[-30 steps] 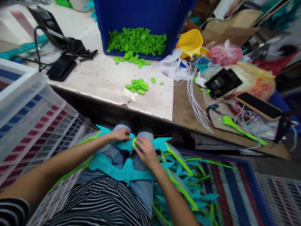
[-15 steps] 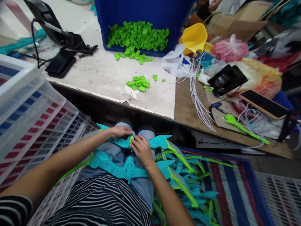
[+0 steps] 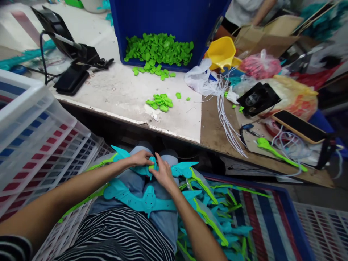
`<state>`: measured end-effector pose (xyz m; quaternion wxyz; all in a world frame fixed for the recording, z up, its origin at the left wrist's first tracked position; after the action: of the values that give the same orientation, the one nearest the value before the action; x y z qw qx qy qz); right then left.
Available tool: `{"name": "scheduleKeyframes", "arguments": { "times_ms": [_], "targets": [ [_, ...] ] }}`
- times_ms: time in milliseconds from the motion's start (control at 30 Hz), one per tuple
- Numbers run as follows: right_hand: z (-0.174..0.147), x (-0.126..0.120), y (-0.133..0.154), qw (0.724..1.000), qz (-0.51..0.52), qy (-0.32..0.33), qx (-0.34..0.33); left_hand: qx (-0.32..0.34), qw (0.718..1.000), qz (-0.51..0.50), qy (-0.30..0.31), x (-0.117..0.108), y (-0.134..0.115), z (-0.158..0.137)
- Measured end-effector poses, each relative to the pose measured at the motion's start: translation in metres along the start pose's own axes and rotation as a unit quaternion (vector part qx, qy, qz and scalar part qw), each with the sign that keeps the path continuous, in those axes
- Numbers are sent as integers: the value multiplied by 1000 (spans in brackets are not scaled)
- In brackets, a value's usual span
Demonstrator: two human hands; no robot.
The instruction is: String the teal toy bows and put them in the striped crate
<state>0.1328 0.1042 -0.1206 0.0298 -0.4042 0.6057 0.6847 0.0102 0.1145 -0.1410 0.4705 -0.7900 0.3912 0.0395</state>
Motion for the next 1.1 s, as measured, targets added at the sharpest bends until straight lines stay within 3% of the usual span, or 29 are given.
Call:
{"name": "scheduleKeyframes", "arguments": {
  "times_ms": [133,200,267,333,400,500,600,733,900,1000,1100],
  "targets": [
    [15,-25,29,995,-56,6,-76,20,999,35,-1,-3,-7,-2],
    [43,-60,52,989,-61,-62,-119,29,998,56,0,-5,-12,-2],
    [82,-100,75,969,-93,-175,-147,35,996,79,-5,-6,-17,-4],
    [125,-123,90,951,-146,-229,-147,30,994,99,-34,-7,-22,-11],
    [165,-129,95,948,-189,-224,-122,44,983,142,-104,-6,-29,-24],
    [198,-121,91,950,-236,-180,-100,119,941,259,-180,9,-39,-48],
    [199,-115,88,942,-266,-166,-119,148,903,370,-162,32,-37,-58],
    [195,-114,90,933,-305,-145,-127,125,880,435,-141,33,-36,-52],
    [193,-114,103,933,-305,-127,-141,137,893,415,-107,13,-54,-46],
    [173,-132,103,928,-270,-206,-154,148,907,381,-102,-5,-62,-43],
    [140,-151,83,918,-268,-269,-115,148,929,334,-58,-21,-62,-33]
  ]
}}
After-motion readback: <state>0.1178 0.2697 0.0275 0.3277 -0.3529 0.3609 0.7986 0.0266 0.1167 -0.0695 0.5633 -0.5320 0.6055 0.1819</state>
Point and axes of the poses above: each hand's wrist, its own z-axis towards the middle knuckle, its own x-axis out of the palm, y = z × x, the point moved 7 cm from there along z, towards the middle knuckle, and after that the axes turned 15 degrees about z, right-handed, at the moved point
